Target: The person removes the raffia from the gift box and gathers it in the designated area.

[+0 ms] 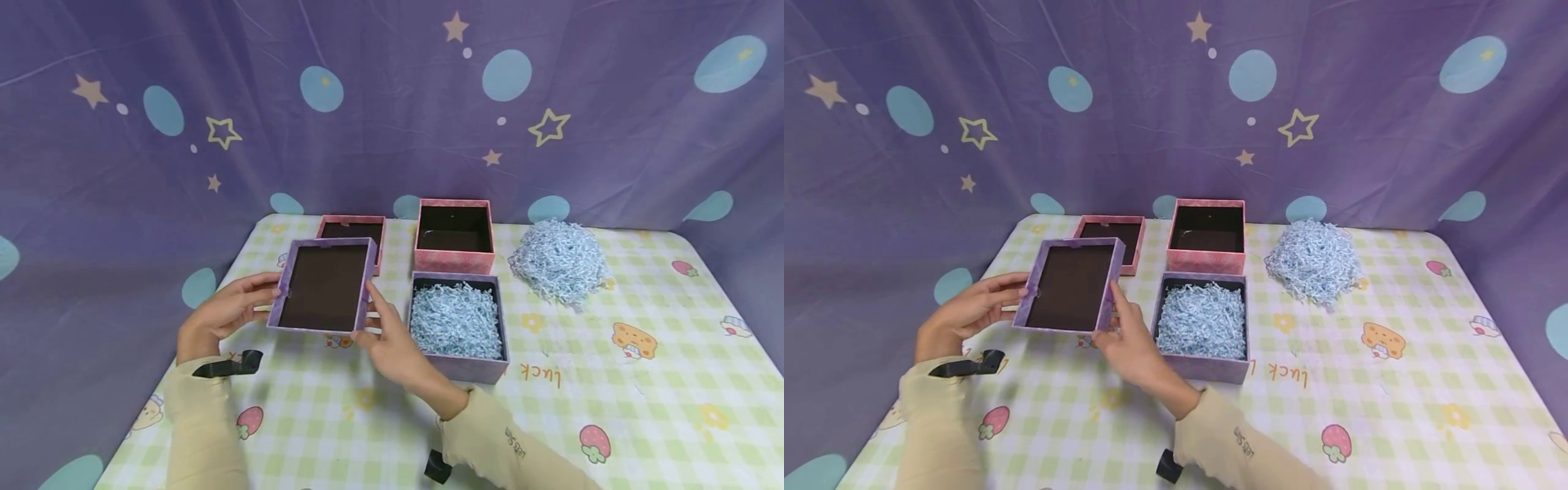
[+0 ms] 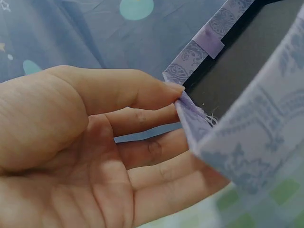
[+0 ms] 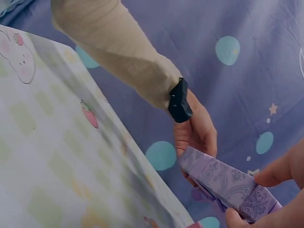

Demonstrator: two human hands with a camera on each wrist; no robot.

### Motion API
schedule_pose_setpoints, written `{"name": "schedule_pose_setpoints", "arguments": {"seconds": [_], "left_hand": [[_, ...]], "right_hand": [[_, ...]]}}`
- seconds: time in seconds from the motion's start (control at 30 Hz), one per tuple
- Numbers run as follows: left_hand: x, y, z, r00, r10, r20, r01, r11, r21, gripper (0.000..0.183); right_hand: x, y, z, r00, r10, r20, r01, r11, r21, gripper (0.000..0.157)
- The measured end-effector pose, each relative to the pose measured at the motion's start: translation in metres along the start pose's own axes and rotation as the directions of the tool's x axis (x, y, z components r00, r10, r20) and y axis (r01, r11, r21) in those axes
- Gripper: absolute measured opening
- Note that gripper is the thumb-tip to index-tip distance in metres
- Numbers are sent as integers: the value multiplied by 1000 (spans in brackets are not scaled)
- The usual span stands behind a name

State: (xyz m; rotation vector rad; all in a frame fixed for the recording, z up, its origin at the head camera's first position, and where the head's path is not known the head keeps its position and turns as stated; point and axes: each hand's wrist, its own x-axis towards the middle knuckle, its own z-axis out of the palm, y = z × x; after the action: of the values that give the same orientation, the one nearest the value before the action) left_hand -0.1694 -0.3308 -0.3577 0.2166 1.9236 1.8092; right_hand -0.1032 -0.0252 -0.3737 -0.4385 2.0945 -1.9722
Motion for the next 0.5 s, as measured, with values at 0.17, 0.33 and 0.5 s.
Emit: {"name": "schedule_pose_setpoints", "arguments": {"seconds": [0.17,0.33,0.5], "left_hand": [[-3,-8,-6,998,-58,-34,59,998,35,52],[-5,-16,-10,988,-134,-78,144,980,141,62],[-4,-24,-11,979,-182,-95,194,970,145,59]], "right_hand": [[-1,7,13,1000,9,-6,-9,1000,25,79],[-2,16,23,999,54,-3,-54,998,24,80],[-2,26,29,994,109,-26,-109,994,4,80]]}}
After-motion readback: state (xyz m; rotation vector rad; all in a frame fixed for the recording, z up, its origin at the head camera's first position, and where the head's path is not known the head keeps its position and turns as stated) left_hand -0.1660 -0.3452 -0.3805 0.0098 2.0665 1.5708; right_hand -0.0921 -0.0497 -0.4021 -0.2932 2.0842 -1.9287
